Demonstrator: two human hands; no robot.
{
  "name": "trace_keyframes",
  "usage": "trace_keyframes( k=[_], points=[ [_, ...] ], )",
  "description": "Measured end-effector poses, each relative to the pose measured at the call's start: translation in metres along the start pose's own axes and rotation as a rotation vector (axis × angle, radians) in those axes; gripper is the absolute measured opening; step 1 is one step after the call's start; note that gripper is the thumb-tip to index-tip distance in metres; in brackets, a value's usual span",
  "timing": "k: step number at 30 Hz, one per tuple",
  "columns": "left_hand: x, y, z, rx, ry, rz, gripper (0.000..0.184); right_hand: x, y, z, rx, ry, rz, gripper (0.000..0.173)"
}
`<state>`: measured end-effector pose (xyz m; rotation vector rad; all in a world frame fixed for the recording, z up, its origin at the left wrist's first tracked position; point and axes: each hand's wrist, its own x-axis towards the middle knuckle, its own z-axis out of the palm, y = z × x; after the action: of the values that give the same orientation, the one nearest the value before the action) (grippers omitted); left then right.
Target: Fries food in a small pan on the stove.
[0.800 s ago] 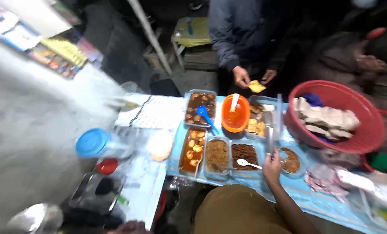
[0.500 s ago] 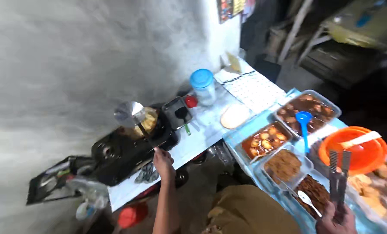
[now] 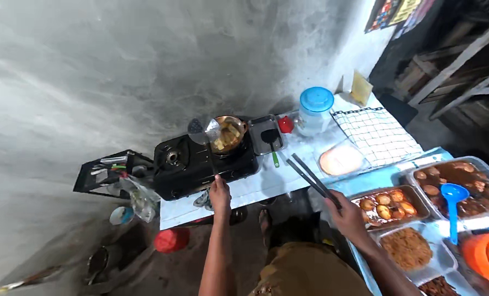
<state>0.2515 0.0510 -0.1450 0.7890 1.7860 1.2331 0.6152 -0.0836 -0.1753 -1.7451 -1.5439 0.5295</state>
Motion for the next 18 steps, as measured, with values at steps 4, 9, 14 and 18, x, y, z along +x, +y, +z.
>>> trace_keyframes(
  k=[4,9,14,18],
  points=[
    [0.03,0.01,-0.026,0.172,0.007,0.04,0.047,0.07,-0.066,0.049,-0.129,-0.332,0.173,0.044],
    [0.066,0.025,-0.063,0.384,-0.016,0.076,0.045,0.137,-0.126,0.12,-0.115,-0.411,0.179,0.042],
    [0.093,0.024,-0.081,0.478,-0.036,0.041,0.044,0.19,-0.181,0.177,-0.282,-0.611,0.203,0.047],
    [0.111,0.026,-0.086,0.552,-0.082,0.005,0.047,0.228,-0.22,0.202,-0.388,-0.689,0.233,0.045]
  ],
)
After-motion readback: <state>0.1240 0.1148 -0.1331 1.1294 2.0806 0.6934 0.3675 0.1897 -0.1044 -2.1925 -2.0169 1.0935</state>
